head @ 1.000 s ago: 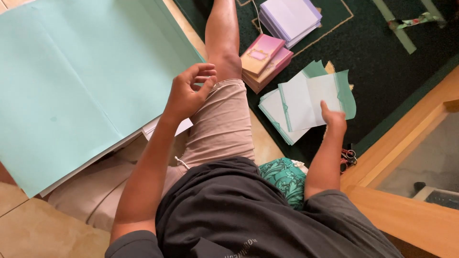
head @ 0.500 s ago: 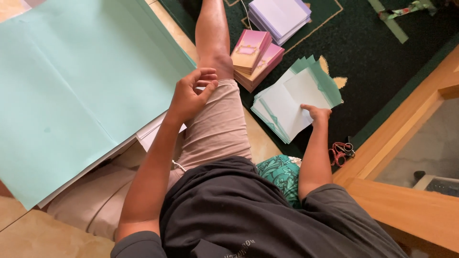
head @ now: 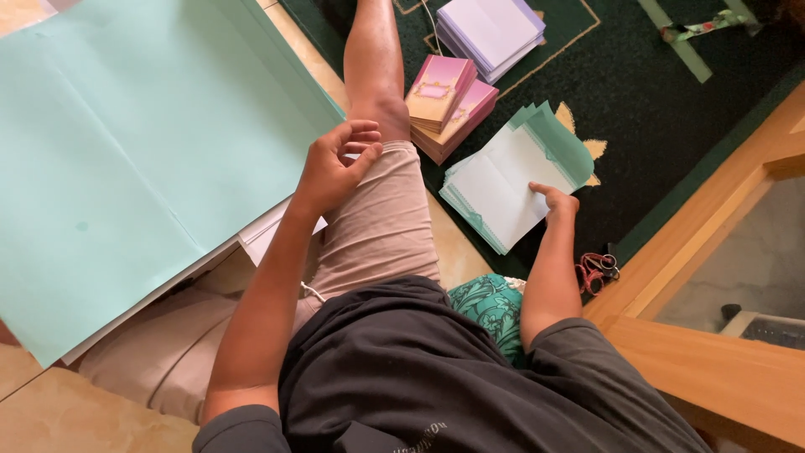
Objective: Sorting and stacking printed cards and envelopes on a flat surface while sitting on the floor.
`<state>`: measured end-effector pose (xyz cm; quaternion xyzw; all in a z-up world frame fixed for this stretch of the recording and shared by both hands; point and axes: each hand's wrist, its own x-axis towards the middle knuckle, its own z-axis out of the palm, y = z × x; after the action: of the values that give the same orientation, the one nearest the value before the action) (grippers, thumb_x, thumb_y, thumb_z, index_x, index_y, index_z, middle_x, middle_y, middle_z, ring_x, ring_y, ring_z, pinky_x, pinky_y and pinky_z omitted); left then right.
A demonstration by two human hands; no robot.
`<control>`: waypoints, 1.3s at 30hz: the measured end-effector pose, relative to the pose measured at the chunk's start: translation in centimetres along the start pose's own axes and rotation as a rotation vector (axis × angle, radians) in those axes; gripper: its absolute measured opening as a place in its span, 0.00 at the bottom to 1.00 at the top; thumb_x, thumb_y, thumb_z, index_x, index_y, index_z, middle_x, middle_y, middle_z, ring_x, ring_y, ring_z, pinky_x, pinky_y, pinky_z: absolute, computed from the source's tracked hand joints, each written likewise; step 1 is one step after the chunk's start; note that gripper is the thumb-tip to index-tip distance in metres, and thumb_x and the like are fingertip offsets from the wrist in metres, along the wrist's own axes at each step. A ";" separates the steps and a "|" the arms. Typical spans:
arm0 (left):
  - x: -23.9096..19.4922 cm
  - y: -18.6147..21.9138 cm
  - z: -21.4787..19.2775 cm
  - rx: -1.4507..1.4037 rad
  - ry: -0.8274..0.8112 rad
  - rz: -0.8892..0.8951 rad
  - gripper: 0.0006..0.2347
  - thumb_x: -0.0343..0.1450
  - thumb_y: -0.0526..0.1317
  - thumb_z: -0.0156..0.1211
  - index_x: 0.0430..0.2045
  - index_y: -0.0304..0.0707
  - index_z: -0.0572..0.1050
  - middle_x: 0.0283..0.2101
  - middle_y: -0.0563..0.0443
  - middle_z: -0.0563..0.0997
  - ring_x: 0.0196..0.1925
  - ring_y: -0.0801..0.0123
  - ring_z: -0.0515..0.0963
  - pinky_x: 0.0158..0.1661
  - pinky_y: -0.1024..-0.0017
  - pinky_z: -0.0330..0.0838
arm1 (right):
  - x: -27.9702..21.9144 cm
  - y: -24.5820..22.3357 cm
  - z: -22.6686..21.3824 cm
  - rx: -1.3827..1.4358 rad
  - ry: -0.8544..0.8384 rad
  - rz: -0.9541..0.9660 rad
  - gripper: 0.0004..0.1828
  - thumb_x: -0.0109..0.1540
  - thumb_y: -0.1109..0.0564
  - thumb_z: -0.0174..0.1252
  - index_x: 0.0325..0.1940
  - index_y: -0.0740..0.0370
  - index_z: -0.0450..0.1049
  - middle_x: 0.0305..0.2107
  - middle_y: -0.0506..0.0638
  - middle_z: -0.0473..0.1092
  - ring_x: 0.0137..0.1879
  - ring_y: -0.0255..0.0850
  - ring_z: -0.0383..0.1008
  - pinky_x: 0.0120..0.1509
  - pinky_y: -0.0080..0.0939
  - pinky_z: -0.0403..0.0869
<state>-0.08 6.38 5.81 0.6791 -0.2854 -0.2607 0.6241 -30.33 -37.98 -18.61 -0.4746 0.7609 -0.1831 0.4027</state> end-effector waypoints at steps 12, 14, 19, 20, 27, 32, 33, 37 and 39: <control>0.6 -0.2 0.5 -0.027 0.001 0.001 0.14 0.73 0.41 0.67 0.53 0.46 0.77 0.48 0.48 0.84 0.48 0.63 0.85 0.42 0.73 0.79 | 0.5 0.8 1.3 -0.263 0.101 -0.015 0.70 0.38 0.34 0.88 0.69 0.71 0.59 0.63 0.70 0.56 0.71 0.60 0.64 0.74 0.58 0.67; 0.5 -0.3 0.5 -0.031 0.001 0.002 0.13 0.73 0.41 0.67 0.52 0.45 0.77 0.48 0.48 0.84 0.48 0.63 0.85 0.42 0.73 0.79 | -2.4 -0.2 0.6 -0.267 0.108 -0.021 0.69 0.41 0.35 0.87 0.70 0.72 0.56 0.64 0.69 0.55 0.71 0.63 0.62 0.74 0.61 0.66; 0.6 -0.7 0.4 -0.026 -0.002 0.006 0.13 0.73 0.40 0.67 0.52 0.45 0.77 0.48 0.47 0.84 0.48 0.62 0.86 0.41 0.73 0.79 | -5.2 -1.3 0.2 -0.273 0.139 -0.068 0.64 0.47 0.37 0.84 0.69 0.74 0.52 0.63 0.69 0.52 0.71 0.68 0.57 0.73 0.70 0.65; 0.6 -0.7 0.4 -0.030 0.002 0.007 0.13 0.73 0.41 0.67 0.52 0.45 0.77 0.48 0.47 0.84 0.48 0.63 0.86 0.41 0.73 0.79 | -4.5 -1.1 0.5 -0.290 0.165 -0.104 0.66 0.47 0.38 0.84 0.69 0.74 0.49 0.63 0.69 0.51 0.72 0.68 0.57 0.72 0.71 0.65; 0.3 -0.1 0.0 -0.027 0.005 0.007 0.13 0.73 0.42 0.67 0.52 0.47 0.77 0.48 0.49 0.85 0.48 0.64 0.86 0.41 0.75 0.79 | -2.4 0.2 2.4 -0.280 0.239 -0.251 0.63 0.46 0.43 0.84 0.68 0.65 0.46 0.61 0.66 0.64 0.68 0.61 0.70 0.66 0.67 0.71; 0.0 0.5 -0.7 -0.009 0.011 0.017 0.13 0.73 0.41 0.66 0.52 0.46 0.77 0.48 0.48 0.84 0.49 0.63 0.85 0.42 0.74 0.78 | -5.0 -0.5 0.9 0.042 0.228 -0.308 0.58 0.39 0.58 0.86 0.61 0.70 0.55 0.55 0.69 0.70 0.65 0.63 0.72 0.67 0.59 0.73; -0.1 0.6 -0.9 -0.002 0.015 0.020 0.13 0.73 0.41 0.66 0.52 0.46 0.77 0.48 0.47 0.84 0.49 0.62 0.85 0.42 0.73 0.79 | -4.8 -0.4 0.8 0.200 0.230 -0.284 0.56 0.33 0.63 0.88 0.57 0.72 0.62 0.49 0.67 0.74 0.61 0.61 0.75 0.64 0.53 0.76; -0.3 0.5 -1.5 -0.007 0.035 0.011 0.13 0.73 0.41 0.67 0.52 0.47 0.77 0.48 0.48 0.84 0.49 0.63 0.85 0.42 0.73 0.79 | -2.2 0.9 0.5 0.504 0.038 -0.125 0.49 0.30 0.69 0.88 0.51 0.77 0.69 0.37 0.64 0.77 0.47 0.58 0.83 0.50 0.52 0.80; -0.4 0.7 -1.9 0.005 0.033 0.024 0.14 0.73 0.41 0.66 0.52 0.45 0.77 0.49 0.47 0.84 0.49 0.61 0.85 0.43 0.72 0.79 | -1.2 0.5 -0.2 0.479 -0.212 -0.034 0.36 0.38 0.66 0.87 0.44 0.75 0.75 0.37 0.63 0.79 0.47 0.58 0.82 0.48 0.54 0.82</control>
<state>0.94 7.90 6.72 0.6815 -0.2840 -0.2414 0.6298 -30.56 -36.69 -18.30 -0.3949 0.6414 -0.3140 0.5780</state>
